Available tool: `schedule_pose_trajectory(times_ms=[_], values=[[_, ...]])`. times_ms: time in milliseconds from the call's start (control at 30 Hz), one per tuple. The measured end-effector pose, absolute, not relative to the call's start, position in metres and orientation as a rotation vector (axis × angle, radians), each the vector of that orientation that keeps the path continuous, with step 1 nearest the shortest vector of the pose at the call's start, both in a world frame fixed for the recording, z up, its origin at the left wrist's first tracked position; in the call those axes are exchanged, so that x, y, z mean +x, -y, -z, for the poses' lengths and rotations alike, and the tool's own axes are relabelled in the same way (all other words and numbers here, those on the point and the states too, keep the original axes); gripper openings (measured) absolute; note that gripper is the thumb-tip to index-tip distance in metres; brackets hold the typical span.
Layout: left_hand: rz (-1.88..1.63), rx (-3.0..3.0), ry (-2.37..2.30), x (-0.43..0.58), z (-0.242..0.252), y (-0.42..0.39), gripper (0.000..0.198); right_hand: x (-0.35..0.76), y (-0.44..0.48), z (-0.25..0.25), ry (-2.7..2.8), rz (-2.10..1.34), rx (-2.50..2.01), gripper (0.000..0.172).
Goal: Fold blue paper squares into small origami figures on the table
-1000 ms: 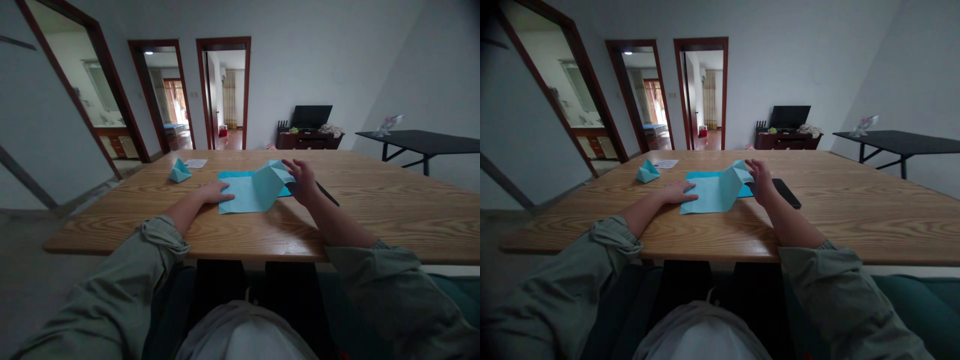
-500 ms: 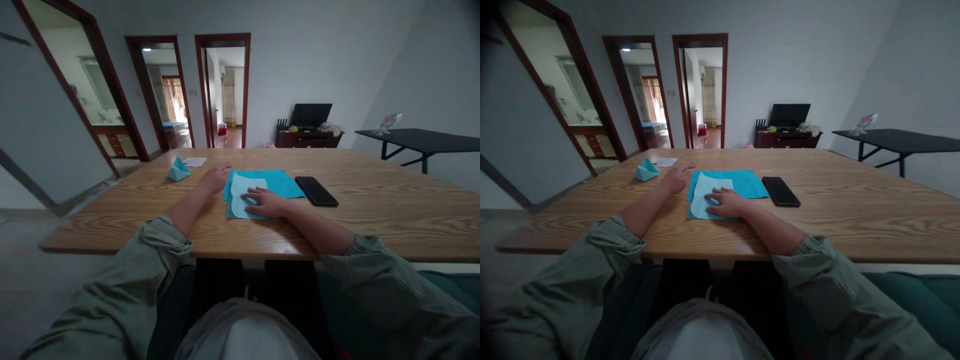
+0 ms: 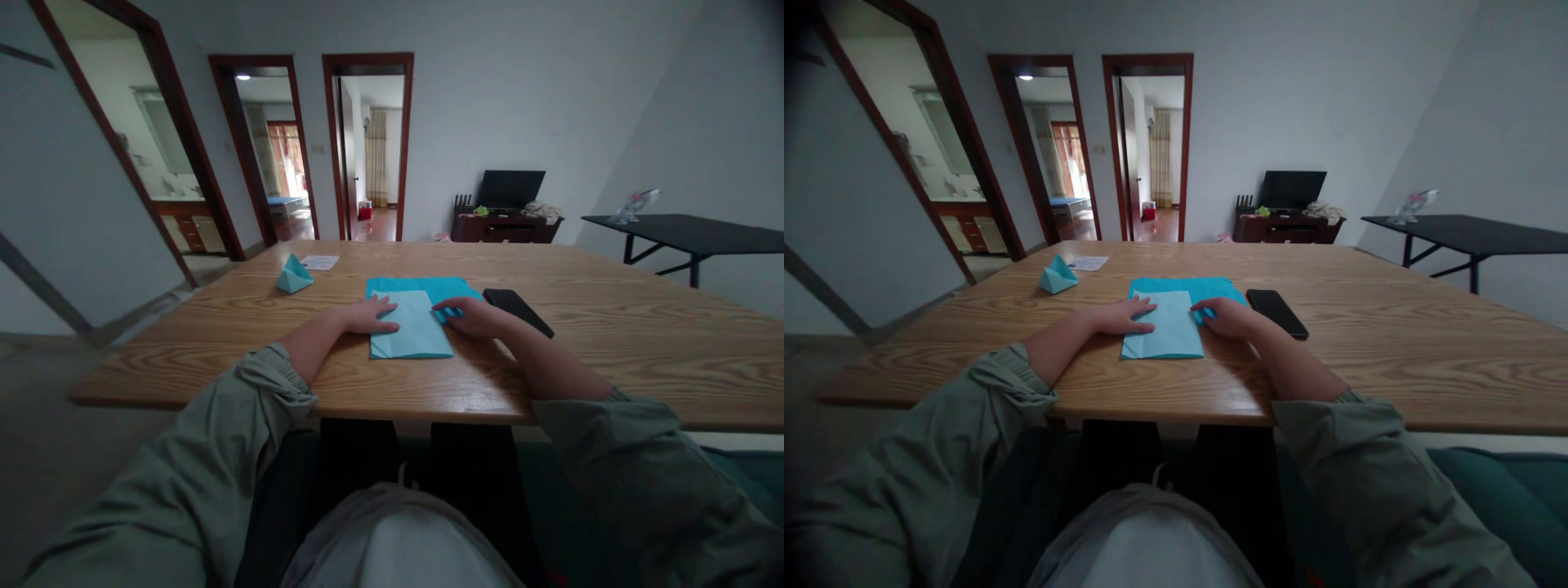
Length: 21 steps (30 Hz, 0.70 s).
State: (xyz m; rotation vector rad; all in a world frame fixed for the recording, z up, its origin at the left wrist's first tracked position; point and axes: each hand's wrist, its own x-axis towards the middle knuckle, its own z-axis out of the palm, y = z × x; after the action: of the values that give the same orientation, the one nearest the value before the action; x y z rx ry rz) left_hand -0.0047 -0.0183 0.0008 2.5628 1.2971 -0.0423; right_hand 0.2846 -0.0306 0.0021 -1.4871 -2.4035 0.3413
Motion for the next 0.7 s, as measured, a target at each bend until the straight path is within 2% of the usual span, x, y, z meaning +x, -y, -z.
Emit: schedule_pose_trajectory(times_ms=[100,167,267,433,567,700], values=[[0.042,2.550,-1.306,-0.003,-0.002,0.019,0.087,0.288,0.037,-0.005,2.439,-0.398,-1.432,0.052],[0.030,2.548,-1.305,-0.001,-0.001,0.019,0.084,0.284,0.044,-0.008,2.473,-0.481,-1.356,0.056],[0.015,2.553,-1.323,0.002,0.002,0.017,0.079,0.276,0.051,-0.010,2.544,-0.532,-1.241,0.053],[-0.004,2.556,-1.340,0.001,0.002,0.014,0.074,0.269,0.048,-0.008,2.578,-0.400,-1.292,0.045],[-0.165,2.471,-1.273,-0.004,-0.006,0.012,0.056,0.267,0.046,-0.007,2.512,-0.488,-1.297,0.033],[-0.409,2.312,-1.236,-0.010,-0.014,0.012,0.054,0.266,0.044,-0.003,2.258,-0.668,-1.468,0.051]])
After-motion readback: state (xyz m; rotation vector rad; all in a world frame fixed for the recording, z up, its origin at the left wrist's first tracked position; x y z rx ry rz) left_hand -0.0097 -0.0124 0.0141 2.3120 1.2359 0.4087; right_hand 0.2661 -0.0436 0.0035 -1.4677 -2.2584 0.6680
